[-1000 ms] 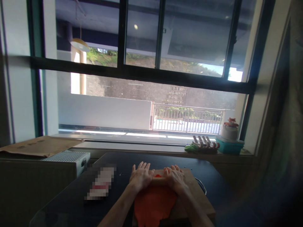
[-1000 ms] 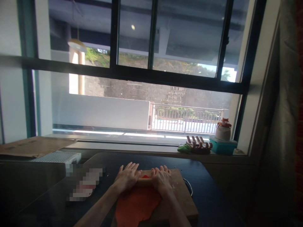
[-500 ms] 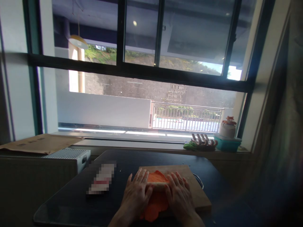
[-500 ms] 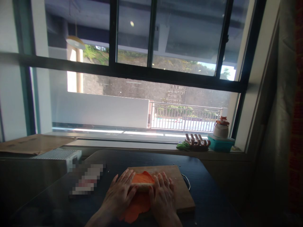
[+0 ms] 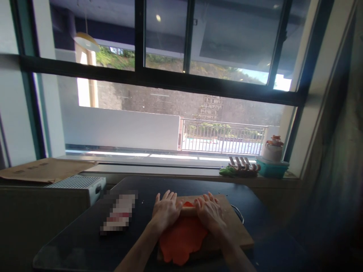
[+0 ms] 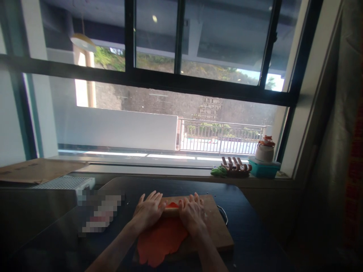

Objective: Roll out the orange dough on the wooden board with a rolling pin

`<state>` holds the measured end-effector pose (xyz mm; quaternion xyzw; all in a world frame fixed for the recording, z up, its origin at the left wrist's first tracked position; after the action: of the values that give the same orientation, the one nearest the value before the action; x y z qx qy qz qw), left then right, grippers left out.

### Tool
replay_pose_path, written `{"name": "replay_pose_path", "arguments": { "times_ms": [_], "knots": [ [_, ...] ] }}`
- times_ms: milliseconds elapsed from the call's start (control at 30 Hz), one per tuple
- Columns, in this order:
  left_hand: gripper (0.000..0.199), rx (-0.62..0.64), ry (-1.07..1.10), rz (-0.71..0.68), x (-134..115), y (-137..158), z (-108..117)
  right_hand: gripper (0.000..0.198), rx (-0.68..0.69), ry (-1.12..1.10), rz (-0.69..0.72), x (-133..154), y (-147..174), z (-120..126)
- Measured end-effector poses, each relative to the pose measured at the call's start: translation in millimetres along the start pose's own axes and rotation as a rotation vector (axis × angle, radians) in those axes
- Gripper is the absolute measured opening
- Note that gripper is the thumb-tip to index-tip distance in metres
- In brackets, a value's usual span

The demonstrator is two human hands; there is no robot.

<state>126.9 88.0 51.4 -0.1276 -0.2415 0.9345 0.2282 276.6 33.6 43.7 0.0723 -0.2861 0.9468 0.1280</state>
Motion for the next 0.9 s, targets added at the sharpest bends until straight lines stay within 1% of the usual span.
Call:
{"name": "replay_pose_path", "arguments": {
  "times_ms": [133, 200, 267, 367, 533, 633, 733, 800, 900],
  "knots": [
    [0.053, -0.049, 0.057, -0.055, -5.6, 44.3, 17.0, 0.045, -0.118, -0.023, 0.050, -5.4, 47.6, 11.3],
    [0.051, -0.063, 0.081, -0.080, -5.7, 63.4, 21.2, 0.044, -0.132, -0.030, 0.099, -7.4, 67.2, 13.5],
    [0.051, -0.073, 0.090, -0.098, -4.7, 73.2, 21.9, 0.045, -0.117, -0.038, 0.126, -8.3, 75.8, 14.1],
    [0.051, -0.065, 0.066, -0.094, -2.3, 66.6, 17.3, 0.044, -0.068, -0.055, 0.092, -7.8, 65.3, 12.0],
    [0.053, -0.066, -0.013, -0.037, -0.9, 24.0, 11.6, 0.046, -0.018, -0.034, 0.015, -1.4, 19.0, 3.4],
    [0.054, -0.065, -0.033, -0.023, -1.6, 9.2, 11.3, 0.049, 0.013, -0.011, 0.004, 0.3, 3.8, -3.2],
    [0.054, -0.066, -0.026, -0.028, -1.4, 17.7, 11.8, 0.048, 0.002, -0.019, 0.004, -1.9, 11.8, -4.4],
    [0.053, -0.066, -0.009, -0.038, -0.5, 34.3, 11.4, 0.046, -0.023, -0.030, 0.013, -4.7, 28.8, -2.3],
    [0.054, -0.083, 0.021, -0.059, 1.2, 61.9, 11.4, 0.048, -0.099, -0.044, 0.047, -8.2, 58.0, 5.7]
  ]
}}
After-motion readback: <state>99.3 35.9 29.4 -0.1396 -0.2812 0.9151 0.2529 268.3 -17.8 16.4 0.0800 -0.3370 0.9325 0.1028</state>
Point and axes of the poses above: each hand's wrist, its own y-axis away from the middle knuckle, its own z-axis out of the back of the hand, x = y × z, the point moved 8 cm from there along -y, towards the middle knuckle, and after that the axes turned 15 degrees about -x, right-handed, at the moved point
